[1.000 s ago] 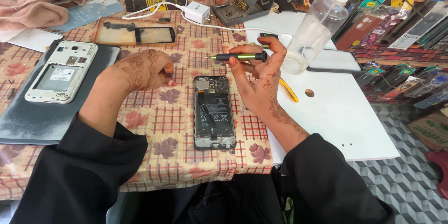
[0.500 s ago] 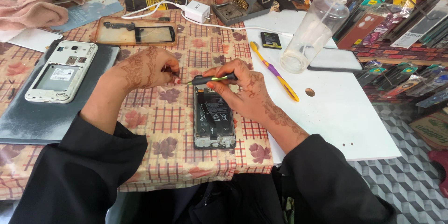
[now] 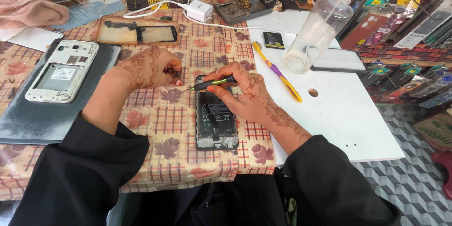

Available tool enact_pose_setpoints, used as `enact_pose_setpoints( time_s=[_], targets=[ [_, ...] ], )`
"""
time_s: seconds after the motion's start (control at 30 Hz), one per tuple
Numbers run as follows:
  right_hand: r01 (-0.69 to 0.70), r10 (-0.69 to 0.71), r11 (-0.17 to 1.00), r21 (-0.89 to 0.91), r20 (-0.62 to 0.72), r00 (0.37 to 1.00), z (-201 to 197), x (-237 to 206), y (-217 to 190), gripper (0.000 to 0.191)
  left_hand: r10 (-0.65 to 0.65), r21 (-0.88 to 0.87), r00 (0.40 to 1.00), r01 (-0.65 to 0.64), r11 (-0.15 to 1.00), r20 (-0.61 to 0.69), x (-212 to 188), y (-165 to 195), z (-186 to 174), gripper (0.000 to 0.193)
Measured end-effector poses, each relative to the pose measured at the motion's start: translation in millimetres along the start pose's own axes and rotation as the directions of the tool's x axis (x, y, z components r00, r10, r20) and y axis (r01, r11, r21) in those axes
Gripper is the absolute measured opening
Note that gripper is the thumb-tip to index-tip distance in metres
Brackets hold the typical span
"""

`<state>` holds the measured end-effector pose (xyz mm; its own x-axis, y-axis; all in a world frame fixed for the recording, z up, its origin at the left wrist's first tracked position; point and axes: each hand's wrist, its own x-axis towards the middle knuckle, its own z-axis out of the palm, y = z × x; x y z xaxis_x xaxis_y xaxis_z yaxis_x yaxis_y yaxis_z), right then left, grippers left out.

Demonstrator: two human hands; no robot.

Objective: The person disassembles a smartphone by removing screws and lifting the motherboard. They clean the motherboard with a toothbrush, then reposition it and secure it with screws. The work occurs on a cluttered table with tools and phone parts.

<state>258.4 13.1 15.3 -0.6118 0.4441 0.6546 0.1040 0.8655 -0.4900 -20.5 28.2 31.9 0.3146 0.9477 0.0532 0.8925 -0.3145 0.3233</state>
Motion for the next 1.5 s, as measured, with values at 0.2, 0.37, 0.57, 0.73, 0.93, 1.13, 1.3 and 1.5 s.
enact_pose_setpoints(
  time_s=[0.2,0.37,0.57,0.73,0.93,1.13,1.3,1.5],
  targets=[
    [0.016,-0.016,1.0,0.014,-0.023,1.0,0,0,-1,0.027,-0.011,-0.004,1.0,0.012,1.0,0.014,1,0,0,0.023],
    [0.008,0.003,0.997,0.073,-0.156,0.988,2,-3,-1,0.037,0.085,-0.049,0.994,-0.089,0.995,-0.068,3,-5,6,0.026],
    [0.009,0.037,0.988,0.156,-0.29,0.956,-3,-6,2,0.044,0.207,-0.186,0.966,-0.234,0.954,-0.156,13,-1,20,0.028],
    [-0.043,0.101,0.982,0.182,-0.321,0.942,-5,-2,9,0.042,0.286,-0.187,0.949,-0.307,0.933,-0.13,14,5,20,0.047],
    [-0.091,0.154,0.969,0.23,-0.27,0.951,-4,-2,10,0.042,0.341,-0.22,0.937,-0.35,0.911,-0.078,10,9,18,0.068],
    [-0.095,0.142,0.969,0.228,-0.201,0.969,-3,0,6,0.043,0.411,-0.161,0.908,-0.418,0.894,-0.075,11,8,19,0.089],
    [-0.098,0.147,0.966,0.239,-0.195,0.97,-1,1,6,0.042,0.408,-0.166,0.911,-0.412,0.896,-0.056,11,6,20,0.09],
    [-0.092,0.135,0.97,0.223,-0.186,0.973,0,0,6,0.041,0.396,-0.163,0.916,-0.401,0.902,-0.062,10,7,20,0.088]
  ],
)
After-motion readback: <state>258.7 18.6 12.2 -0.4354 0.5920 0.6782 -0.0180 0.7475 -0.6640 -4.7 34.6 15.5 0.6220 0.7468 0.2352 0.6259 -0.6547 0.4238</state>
